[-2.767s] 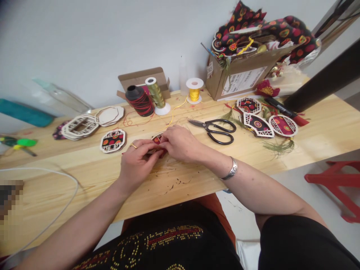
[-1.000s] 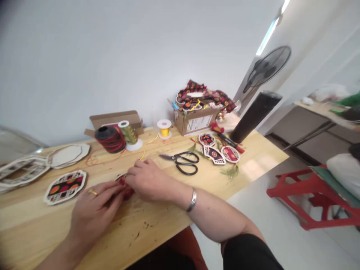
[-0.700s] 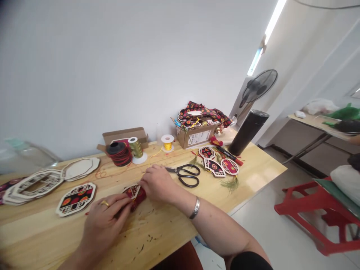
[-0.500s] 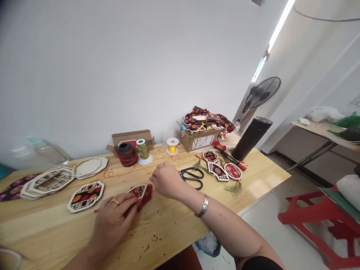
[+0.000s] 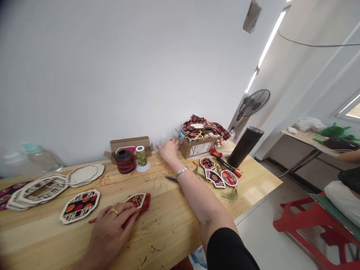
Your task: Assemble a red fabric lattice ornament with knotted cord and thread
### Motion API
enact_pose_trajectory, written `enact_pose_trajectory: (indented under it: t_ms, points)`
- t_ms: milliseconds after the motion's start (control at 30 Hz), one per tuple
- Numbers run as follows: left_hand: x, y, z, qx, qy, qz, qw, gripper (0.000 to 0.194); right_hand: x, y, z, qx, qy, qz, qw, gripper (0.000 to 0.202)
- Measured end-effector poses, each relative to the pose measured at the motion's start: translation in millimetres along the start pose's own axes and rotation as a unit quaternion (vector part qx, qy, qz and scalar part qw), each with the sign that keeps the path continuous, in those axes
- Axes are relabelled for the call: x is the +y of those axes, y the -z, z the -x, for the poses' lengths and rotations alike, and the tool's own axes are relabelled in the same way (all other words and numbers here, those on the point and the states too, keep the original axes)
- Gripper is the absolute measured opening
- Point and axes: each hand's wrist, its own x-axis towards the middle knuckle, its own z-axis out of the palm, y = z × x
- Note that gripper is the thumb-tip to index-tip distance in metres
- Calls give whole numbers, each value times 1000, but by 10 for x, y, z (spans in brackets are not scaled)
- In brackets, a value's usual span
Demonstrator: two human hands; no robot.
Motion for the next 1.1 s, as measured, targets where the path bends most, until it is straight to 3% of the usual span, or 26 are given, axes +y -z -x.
enact_pose_trajectory:
  t_ms: [767, 900, 1033, 1100]
  points:
    - [62, 6, -8, -3, 27, 13, 1000, 20, -106, -44, -206, -5, -68, 43, 997, 42]
    - [107, 38, -28, -2, 46, 24, 999, 18, -210, 104, -105, -3, -42, 47, 998, 37]
    - [160, 66, -39, -20, 75, 33, 996, 18, -346, 446, 114, 17, 16, 41, 999, 40]
    - [175, 72, -35, -36, 81, 35, 995, 16, -357, 641, 278, 65, 98, 1, 993, 37]
